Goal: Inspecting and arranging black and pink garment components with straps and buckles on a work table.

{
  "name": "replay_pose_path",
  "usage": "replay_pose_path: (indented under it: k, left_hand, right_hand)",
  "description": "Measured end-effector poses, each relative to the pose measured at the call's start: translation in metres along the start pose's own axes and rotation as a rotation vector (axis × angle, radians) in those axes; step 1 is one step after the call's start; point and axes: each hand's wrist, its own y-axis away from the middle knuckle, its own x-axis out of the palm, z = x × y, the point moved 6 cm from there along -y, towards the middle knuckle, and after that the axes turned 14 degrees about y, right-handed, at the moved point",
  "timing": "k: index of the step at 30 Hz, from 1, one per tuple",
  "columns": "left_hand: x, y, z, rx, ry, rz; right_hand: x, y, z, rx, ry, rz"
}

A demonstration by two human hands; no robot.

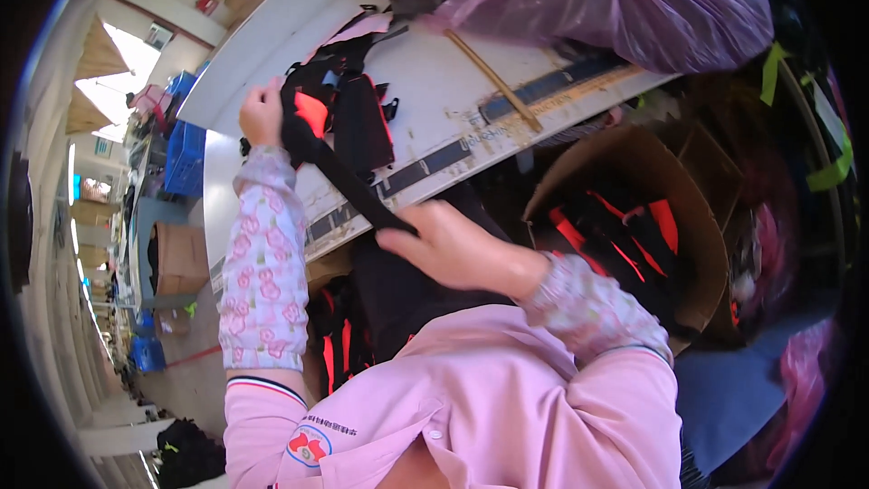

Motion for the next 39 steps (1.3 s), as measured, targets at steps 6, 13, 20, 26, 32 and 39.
replay_pose_path:
  k: [6, 13, 20, 26, 32, 39]
  left_hand:
    - [-0.03, -0.01, -0.01, 0.004, 0.451, 0.139]
    - [0.047, 0.099, 0.041, -0.087, 0.233, 0.623]
    - [0.071, 0.2, 0.02, -0.231, 0.104, 0.859]
    - [0.037, 0.242, -0.004, -0.232, 0.165, 0.706]
    - [0.03, 0.255, -0.032, -0.239, 0.202, 0.658]
    - [0.028, 0.274, -0.028, -0.261, 0.193, 0.511]
  right_hand:
    - [-0.039, 0.092, -0.018, 0.039, 0.208, 0.103]
    - [-0.112, 0.326, -0.176, 0.911, 1.578, 0.569]
    - [-0.074, 0.148, -0.159, 0.381, 0.799, 0.053]
    - [0.01, -0.036, -0.082, -0.234, 0.863, -0.172]
    - [0.057, -0.071, -0.12, -0.326, 0.978, -0.035]
    - [0.058, -0.073, -0.12, -0.412, 1.009, 0.034]
